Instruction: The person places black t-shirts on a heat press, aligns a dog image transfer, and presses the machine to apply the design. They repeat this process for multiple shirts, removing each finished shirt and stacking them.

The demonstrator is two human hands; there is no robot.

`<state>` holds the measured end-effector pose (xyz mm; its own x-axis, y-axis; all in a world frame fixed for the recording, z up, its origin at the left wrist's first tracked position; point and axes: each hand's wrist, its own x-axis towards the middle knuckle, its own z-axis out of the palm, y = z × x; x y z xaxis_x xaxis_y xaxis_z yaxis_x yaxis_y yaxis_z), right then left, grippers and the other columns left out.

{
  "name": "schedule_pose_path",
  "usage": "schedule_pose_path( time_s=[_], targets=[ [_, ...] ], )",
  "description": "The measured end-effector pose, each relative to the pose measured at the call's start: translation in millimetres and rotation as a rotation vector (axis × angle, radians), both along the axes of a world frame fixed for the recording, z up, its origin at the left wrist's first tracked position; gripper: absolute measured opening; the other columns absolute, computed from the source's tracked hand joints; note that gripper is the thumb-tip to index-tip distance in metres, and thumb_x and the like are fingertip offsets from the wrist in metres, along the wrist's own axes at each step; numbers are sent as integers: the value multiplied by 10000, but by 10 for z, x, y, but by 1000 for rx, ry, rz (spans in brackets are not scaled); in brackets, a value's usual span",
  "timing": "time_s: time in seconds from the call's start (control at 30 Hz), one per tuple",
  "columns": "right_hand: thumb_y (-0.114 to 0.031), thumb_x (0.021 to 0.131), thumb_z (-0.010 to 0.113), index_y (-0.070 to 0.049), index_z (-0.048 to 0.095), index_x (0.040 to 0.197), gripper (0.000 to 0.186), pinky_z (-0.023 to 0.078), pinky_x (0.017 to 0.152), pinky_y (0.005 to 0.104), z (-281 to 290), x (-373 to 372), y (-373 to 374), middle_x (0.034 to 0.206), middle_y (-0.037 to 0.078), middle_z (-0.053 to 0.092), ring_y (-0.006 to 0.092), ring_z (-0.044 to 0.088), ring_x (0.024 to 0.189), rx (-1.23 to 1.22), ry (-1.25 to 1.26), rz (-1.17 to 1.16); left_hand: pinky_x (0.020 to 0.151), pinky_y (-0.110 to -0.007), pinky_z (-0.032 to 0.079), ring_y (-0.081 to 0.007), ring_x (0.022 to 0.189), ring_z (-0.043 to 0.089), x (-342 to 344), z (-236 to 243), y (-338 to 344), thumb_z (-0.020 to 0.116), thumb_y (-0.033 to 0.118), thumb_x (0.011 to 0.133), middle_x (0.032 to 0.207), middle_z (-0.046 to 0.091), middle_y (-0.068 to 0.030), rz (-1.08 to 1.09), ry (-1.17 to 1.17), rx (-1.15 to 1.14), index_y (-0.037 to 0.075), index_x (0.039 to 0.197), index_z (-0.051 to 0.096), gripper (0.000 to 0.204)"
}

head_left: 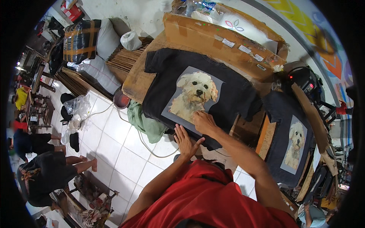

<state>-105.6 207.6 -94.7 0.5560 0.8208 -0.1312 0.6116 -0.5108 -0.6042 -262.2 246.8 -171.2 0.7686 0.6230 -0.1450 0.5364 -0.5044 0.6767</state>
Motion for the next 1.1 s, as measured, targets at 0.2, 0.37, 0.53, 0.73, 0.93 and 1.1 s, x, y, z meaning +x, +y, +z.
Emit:
schedule_pose_path(
  time_s=[0.2,0.37,0.53,0.73,0.93,1.1],
  targets=[
    [-149,802,669,11,622,1038,288,473,980,488,-42,-266,-111,1185,184,531,345,509,1185,-48,-466,299,1215,-585,54,-446,1535,-32,-18,-93,33,851,424,697,1656,-44,-269,5,-41,53,-53,1567,-24,1323],
    [-135,775,661,-17,681,955,216,543,823,463,-196,-96,-25,1042,166,650,357,625,1022,57,-243,191,1212,-589,53,-446,1534,-34,-19,-45,34,780,649,716,1652,-44,-277,-2,-1,24,-66,1564,-16,1366],
    [-156,800,631,-81,693,934,165,544,770,509,-117,660,166,869,203,703,412,690,856,-42,10,-219,1197,-617,71,-441,1535,-31,22,23,39,695,809,678,1646,-71,-287,11,50,20,-47,1568,-49,1442],
    [-145,792,617,-94,680,911,144,542,834,518,267,1689,318,951,222,709,417,690,937,-83,-163,-354,1193,-626,73,-446,1533,-23,40,113,44,721,789,672,1644,-74,-293,18,79,17,-54,1566,-47,1449],
    [-142,864,591,-81,681,949,138,512,790,509,1199,2671,329,913,199,708,401,680,896,85,-479,-269,1202,-612,50,-455,1532,-13,231,374,107,753,632,768,1644,2,-297,-80,-8,142,-54,1572,29,1281],
    [-131,873,619,-32,703,935,144,522,610,340,2109,3363,205,773,108,698,187,660,644,276,-130,-390,1210,-600,76,-436,1534,53,958,331,409,618,632,884,1653,116,-239,-376,-122,283,-38,1571,130,1076]
  ],
)
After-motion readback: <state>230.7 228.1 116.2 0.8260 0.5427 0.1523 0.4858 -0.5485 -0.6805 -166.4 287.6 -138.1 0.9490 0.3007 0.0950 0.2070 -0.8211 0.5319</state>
